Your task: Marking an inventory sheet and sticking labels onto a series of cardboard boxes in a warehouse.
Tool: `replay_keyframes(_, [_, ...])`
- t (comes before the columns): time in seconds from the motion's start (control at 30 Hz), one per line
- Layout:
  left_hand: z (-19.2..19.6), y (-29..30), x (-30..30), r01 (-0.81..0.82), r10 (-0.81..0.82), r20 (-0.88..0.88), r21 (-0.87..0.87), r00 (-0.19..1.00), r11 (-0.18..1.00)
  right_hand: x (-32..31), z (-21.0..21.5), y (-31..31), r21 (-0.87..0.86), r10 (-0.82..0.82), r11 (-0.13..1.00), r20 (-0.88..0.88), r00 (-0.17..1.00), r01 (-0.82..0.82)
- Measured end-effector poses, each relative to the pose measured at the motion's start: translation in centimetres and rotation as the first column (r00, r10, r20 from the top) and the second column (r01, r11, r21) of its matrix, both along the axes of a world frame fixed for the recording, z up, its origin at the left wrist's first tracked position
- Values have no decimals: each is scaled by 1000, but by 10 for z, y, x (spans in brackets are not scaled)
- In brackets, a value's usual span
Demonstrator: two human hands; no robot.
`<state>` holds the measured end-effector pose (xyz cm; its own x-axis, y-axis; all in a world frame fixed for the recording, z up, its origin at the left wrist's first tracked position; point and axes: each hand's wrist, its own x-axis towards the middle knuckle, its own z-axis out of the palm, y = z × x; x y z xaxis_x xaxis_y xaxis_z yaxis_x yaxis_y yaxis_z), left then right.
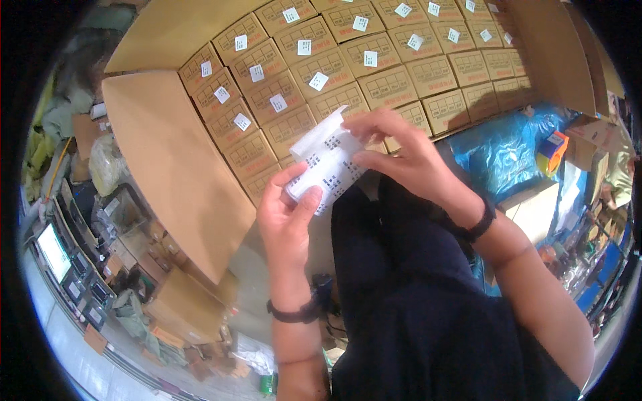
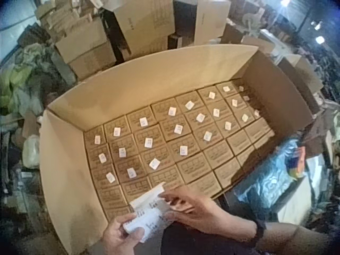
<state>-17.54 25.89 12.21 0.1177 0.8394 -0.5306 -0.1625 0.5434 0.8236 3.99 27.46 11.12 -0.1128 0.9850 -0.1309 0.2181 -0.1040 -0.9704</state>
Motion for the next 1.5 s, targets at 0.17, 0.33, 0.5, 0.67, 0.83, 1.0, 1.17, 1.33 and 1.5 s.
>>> replay_keyframes(0.17, [0,6,5,-125,125,49,-10,991,992,57,76,-49,464,-329,850,101,939,248])
replay_keyframes(0.33, [24,-12,11,-165,174,94,-97,980,981,150,64,-119,499,-301,813,-79,950,299])
replay_keyframes(0.5, [73,-16,24,-81,84,121,-30,989,996,189,83,-155,571,-298,751,-153,942,330])
replay_keyframes(0.67, [120,-12,34,-1,-5,70,89,998,996,157,121,-173,616,-327,693,-193,925,374])
replay_keyframes(0.83, [174,-10,53,58,-75,78,201,994,978,283,109,-137,641,-342,685,-135,930,346])
replay_keyframes(1.0, [210,-6,61,68,-103,102,306,989,949,350,134,-228,673,-369,681,-26,929,289])
replay_keyframes(1.17, [232,-22,63,40,-103,108,473,989,880,128,296,-120,701,-318,695,102,943,159])
replay_keyframes(1.33, [254,-29,90,-13,-64,142,482,988,876,95,285,-52,576,-270,814,265,925,73])
replay_keyframes(1.5, [260,-36,84,-26,-14,65,571,998,821,58,273,-47,486,-255,851,48,966,201])
